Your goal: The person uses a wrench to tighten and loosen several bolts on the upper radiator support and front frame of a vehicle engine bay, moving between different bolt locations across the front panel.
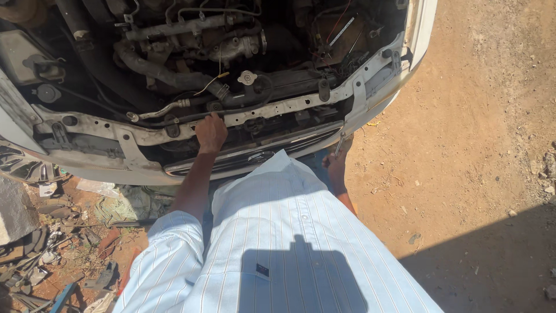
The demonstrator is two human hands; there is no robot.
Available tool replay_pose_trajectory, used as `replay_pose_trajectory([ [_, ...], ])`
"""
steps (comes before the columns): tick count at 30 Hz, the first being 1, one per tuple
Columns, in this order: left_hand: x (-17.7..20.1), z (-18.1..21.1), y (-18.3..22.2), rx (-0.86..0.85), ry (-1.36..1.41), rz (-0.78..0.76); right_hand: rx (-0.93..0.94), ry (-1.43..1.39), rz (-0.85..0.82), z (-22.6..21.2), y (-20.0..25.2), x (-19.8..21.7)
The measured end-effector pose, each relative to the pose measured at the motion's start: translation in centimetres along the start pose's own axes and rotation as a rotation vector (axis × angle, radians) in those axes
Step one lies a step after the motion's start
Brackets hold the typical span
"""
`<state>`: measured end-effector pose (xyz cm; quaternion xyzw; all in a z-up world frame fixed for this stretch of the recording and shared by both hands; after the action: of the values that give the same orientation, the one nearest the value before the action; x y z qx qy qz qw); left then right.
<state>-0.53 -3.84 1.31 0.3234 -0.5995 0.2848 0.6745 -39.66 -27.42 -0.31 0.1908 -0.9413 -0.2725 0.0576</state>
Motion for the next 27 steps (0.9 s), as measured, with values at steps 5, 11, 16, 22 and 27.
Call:
replay_pose_trajectory([
  [5,-0.9,0.3,0.4,0.066,-0.019,0.064,0.125,0.023,-0.214,-2.3,-9.8,-0.6],
  [11,-2.7,0.5,-0.3,0.239,-0.022,0.036,-0.014,0.224,-0.306,-1.7,-13.5,-2.0],
  [16,-1.7,0.9,0.5,0.266,0.086,-0.013,-0.009,0.305,-0.186,-1.4,-15.1,-2.3],
  [22,0.4,0.9,0.9,0.216,0.072,-0.036,0.246,0.486,-0.089,-1.9,-15.8,-4.0],
  [27,0.1,1.5,0.8,0.102,-0.003,0.002,0.264,0.436,-0.110,-0.7,-15.4,-4.7],
])
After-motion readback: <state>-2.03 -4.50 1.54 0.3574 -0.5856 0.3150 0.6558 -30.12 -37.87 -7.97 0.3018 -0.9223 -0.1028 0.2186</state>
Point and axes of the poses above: each hand's wrist, its own y-axis away from the middle knuckle, its own x-axis out of the back of the hand, z = x × y, the point moved 4 cm from there along -y, towards the middle knuckle, and after that the axes turned 2 degrees about -y, right-handed, at the moved point
